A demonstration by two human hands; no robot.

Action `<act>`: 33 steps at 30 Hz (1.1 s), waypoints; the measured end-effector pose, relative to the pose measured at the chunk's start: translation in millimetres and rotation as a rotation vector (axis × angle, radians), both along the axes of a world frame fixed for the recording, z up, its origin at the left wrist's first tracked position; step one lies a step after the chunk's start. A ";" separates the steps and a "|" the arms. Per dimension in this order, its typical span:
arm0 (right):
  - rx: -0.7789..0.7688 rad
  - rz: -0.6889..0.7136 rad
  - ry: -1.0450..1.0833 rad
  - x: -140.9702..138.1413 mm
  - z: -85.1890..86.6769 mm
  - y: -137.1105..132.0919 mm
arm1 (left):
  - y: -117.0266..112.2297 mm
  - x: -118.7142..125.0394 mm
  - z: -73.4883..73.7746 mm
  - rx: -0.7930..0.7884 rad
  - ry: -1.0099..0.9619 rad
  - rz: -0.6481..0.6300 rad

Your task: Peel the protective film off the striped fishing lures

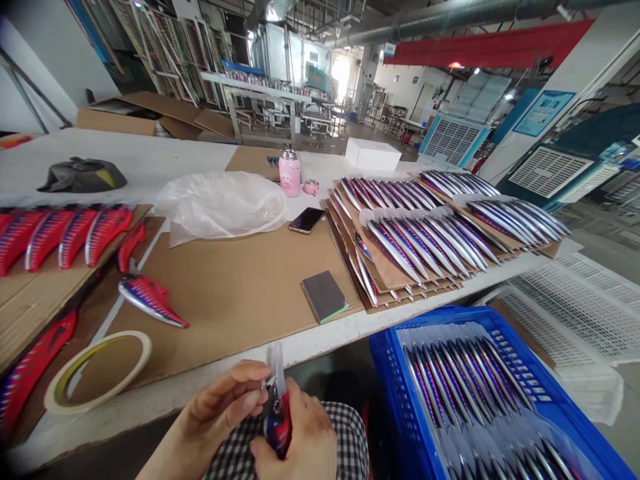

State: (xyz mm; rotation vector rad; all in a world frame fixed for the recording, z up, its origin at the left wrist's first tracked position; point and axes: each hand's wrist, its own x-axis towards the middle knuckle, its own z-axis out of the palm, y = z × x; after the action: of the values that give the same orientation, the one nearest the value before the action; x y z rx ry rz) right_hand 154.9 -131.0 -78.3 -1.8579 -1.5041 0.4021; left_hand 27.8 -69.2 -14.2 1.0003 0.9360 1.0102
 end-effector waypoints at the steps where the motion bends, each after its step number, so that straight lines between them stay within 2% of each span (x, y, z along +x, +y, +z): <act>1: 0.000 0.000 -0.004 -0.2 0.3 0.1 | 0.3 0.0 -0.2 0.009 -0.003 0.000; 5: -0.031 -0.001 -0.045 -0.5 3.4 0.6 | 3.9 -2.3 -7.6 0.021 -0.001 -0.015; 11: -0.058 0.027 -0.085 1.0 6.8 0.5 | 12.1 -5.5 -24.9 -0.124 -0.098 -0.153; 19: -0.061 0.048 -0.129 0.4 8.3 0.5 | 7.0 3.5 -32.9 0.004 0.108 0.053; 27: -0.030 0.033 -0.189 0.9 5.2 -1.9 | 7.5 2.2 -37.3 0.149 0.294 0.048; 33: -0.037 0.046 -0.238 0.6 2.8 -3.3 | 6.6 0.4 -34.7 0.145 0.325 0.021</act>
State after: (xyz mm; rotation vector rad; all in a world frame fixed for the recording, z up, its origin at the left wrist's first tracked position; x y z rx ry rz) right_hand 155.6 -134.3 -75.4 -1.9578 -1.7093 0.2380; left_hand 28.2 -62.6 -48.8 1.3055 1.1526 0.9591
